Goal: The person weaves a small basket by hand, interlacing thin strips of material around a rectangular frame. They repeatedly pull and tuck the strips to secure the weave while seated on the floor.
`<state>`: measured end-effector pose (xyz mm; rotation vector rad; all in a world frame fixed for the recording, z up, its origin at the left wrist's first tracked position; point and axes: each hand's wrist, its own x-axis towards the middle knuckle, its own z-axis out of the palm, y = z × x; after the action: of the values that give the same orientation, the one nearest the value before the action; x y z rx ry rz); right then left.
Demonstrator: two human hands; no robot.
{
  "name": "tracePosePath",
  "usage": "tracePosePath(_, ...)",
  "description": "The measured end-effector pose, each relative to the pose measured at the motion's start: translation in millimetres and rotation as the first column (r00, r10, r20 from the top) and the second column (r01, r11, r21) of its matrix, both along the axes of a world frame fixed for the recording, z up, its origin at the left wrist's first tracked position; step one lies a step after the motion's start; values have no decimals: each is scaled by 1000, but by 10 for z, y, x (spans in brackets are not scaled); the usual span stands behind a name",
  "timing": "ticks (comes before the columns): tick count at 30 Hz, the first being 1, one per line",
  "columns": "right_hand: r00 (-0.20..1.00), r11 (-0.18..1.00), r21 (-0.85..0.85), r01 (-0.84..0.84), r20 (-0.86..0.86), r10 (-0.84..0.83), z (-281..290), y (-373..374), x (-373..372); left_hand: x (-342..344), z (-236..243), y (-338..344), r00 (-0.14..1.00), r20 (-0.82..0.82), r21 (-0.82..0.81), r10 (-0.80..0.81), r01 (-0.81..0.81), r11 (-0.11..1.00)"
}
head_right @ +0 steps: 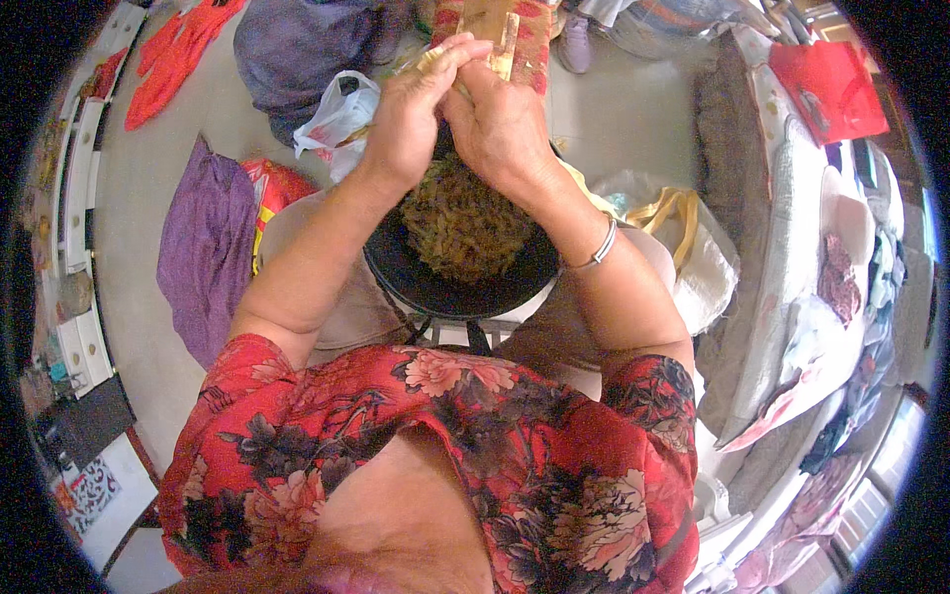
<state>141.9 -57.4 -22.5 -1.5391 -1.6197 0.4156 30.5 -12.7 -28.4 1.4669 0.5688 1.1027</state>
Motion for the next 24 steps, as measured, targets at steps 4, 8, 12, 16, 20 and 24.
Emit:
tracePosePath(4, 897, 967, -220, -127, -441, 18, -25, 37, 146, -91, 100, 117, 977, -55, -378, -204, 169, 910)
tracePosePath(8, 387, 844, -403, -354, -885, -261, 161, -7, 83, -105, -66, 150, 846, -346, 577, 405, -148, 803)
tracePosePath(12, 107, 672, -247, -698, -964, -243, -34, 36, 264, -113, 39, 197, 932, -135, 733, 336, -134, 667)
tracePosePath(16, 579, 798, -390, -460, -813, -64, 100, 27, 265, -170, 26, 148, 922, -263, 498, 284, -122, 859)
tracePosePath(20, 806, 933, -242, -267, -586, 78, 155, -49, 197, -184, -20, 211, 928, -358, 97, 106, -75, 992)
tracePosePath(24, 668, 868, -313, -386, -743, 29, 92, -36, 304, -228, -29, 268, 931, -357, -144, -80, 29, 989)
